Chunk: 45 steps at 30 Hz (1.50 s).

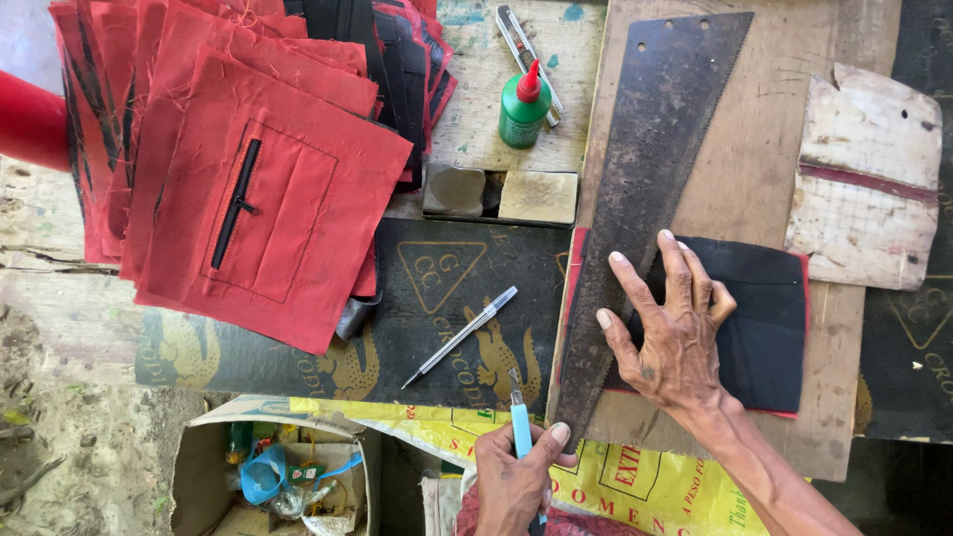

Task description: The person uses a utility knife and a metal ruler to cut a piece of black fabric on a wooden workbench. They align the ruler along the edge of the fabric and carefully slice through it to create a straight cut.

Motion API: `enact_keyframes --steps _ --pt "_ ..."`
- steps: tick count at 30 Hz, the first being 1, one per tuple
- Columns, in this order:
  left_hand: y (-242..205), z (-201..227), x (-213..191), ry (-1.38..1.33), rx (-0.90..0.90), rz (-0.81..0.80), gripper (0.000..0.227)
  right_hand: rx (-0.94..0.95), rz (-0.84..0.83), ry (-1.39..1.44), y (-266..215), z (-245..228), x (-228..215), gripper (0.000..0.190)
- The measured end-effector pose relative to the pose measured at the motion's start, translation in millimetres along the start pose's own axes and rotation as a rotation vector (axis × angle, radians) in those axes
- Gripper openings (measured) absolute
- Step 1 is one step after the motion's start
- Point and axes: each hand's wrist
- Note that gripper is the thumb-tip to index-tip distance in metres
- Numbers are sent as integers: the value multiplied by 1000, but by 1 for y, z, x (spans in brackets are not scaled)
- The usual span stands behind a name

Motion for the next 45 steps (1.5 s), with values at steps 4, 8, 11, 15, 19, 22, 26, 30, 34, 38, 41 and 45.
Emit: enact_keyframes --steps 4,8,11,15,19,22,26,30,34,38,41,45 --pt "1 -3 0 4 12 0 26 -5 -1 9 -1 0 0 59" --pt "0 -1 -1 0 11 -2 26 -6 -43 -1 -1 1 0 60" --pt "-1 -1 0 -13 18 -7 27 -29 -130 -53 0 5 -1 63" --pt "-2 0 1 6 24 2 27 -85 -223 -42 5 11 -5 81" --pt "-2 1 2 -10 30 -5 27 -127 -266 6 10 14 -9 104" --pt "-2 0 1 -3 24 8 26 -127 -264 50 10 12 -9 110" --pt "-1 -2 2 -20 43 0 26 -94 -280 41 10 11 -9 112" --pt "-3 -1 2 -32 20 15 26 -85 -277 65 9 10 -9 112" --pt "-3 1 4 -28 11 24 25 -85 -270 73 8 9 -9 113" --pt "-4 2 4 -19 8 33 26 -82 -276 68 9 10 -9 113" --pt "-2 0 4 -25 11 32 26 -82 -281 65 9 10 -9 113" --pt "-3 -1 3 -23 19 21 26 -91 -308 58 9 10 -9 114"
Point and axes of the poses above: each hand's wrist, its own y-axis towards the middle knuckle, its own x-axis out of the palm, z = x × y, and after that the axes turned 11 degrees about -y, right-handed
